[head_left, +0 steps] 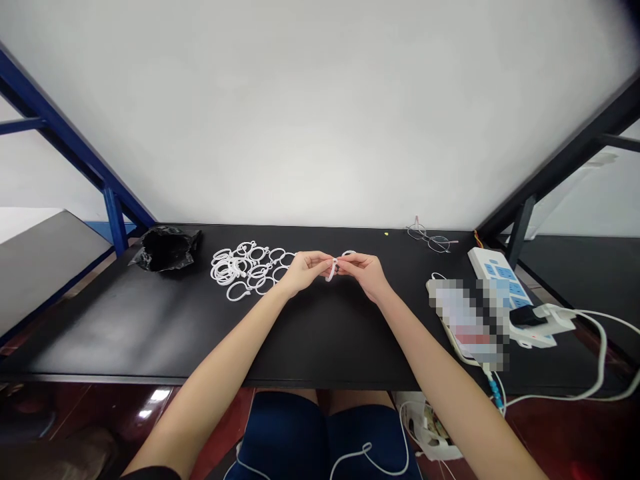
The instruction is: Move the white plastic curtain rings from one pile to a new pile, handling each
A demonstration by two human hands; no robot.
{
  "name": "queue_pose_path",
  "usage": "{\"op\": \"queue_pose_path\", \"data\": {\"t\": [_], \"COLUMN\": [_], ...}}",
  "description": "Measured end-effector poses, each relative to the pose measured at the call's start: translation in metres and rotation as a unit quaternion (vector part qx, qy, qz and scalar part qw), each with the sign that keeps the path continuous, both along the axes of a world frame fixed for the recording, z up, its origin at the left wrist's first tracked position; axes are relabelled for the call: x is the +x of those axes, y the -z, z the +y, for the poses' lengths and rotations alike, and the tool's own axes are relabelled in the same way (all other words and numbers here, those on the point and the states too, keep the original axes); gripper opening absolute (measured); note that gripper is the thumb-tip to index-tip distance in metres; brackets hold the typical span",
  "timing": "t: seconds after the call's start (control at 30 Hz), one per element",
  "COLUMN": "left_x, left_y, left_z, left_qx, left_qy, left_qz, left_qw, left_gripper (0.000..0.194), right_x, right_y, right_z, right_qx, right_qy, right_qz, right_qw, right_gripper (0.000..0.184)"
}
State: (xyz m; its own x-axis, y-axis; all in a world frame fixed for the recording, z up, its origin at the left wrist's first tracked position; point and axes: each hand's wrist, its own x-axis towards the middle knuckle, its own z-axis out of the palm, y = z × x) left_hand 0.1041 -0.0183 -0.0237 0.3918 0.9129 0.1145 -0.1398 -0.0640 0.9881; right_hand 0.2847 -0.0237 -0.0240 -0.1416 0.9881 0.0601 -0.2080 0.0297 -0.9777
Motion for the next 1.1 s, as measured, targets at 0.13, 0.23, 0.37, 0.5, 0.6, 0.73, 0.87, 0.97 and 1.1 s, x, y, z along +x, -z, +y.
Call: {"op": "queue_pose_path", "data": {"t": [0.13,0.23,0.37,0.5,0.6,0.73,0.87,0.97,1.1], "left_x": [-0.001,-0.001,0.000,0.000,0.000,0.000,-0.001,-0.001,0.001], "left_y": [0.000,0.000,0.000,-0.001,0.000,0.000,-0.001,-0.002,0.000], "left_z": [0.001,0.000,0.000,0.000,0.001,0.001,0.000,-0.001,-0.001], "left_qx": [-0.006,-0.007,-0.011,-0.009,-0.009,-0.014,-0.020,-0.026,-0.027], "left_qy": [0.003,-0.001,-0.004,-0.004,-0.010,-0.029,-0.032,-0.031,-0.022], "left_qz": [-0.001,-0.007,-0.004,-0.004,0.000,0.000,0.000,0.002,0.010], "left_qw": [1.000,1.000,1.000,1.000,1.000,0.999,0.999,0.999,0.999], "left_gripper": [0.035,0.034,0.035,0.035,0.036,0.037,0.037,0.037,0.037], "right_x": [-0.002,-0.003,-0.004,-0.004,-0.003,-0.001,-0.001,-0.001,-0.001], "right_y": [0.003,0.002,0.001,0.000,-0.002,-0.007,-0.008,-0.007,-0.008], "right_z": [-0.001,-0.002,-0.003,-0.003,-0.003,-0.004,-0.004,-0.005,-0.005], "right_qx": [-0.001,-0.004,-0.007,-0.007,-0.006,-0.002,0.000,0.000,-0.003], "right_qy": [0.006,0.007,0.011,0.013,0.010,-0.007,-0.016,-0.022,-0.023], "right_qz": [0.009,0.011,0.008,0.002,0.000,-0.006,-0.007,-0.013,-0.024], "right_qw": [1.000,1.000,1.000,1.000,1.000,1.000,1.000,1.000,0.999], "right_gripper": [0.026,0.026,0.027,0.028,0.029,0.028,0.029,0.030,0.029]}}
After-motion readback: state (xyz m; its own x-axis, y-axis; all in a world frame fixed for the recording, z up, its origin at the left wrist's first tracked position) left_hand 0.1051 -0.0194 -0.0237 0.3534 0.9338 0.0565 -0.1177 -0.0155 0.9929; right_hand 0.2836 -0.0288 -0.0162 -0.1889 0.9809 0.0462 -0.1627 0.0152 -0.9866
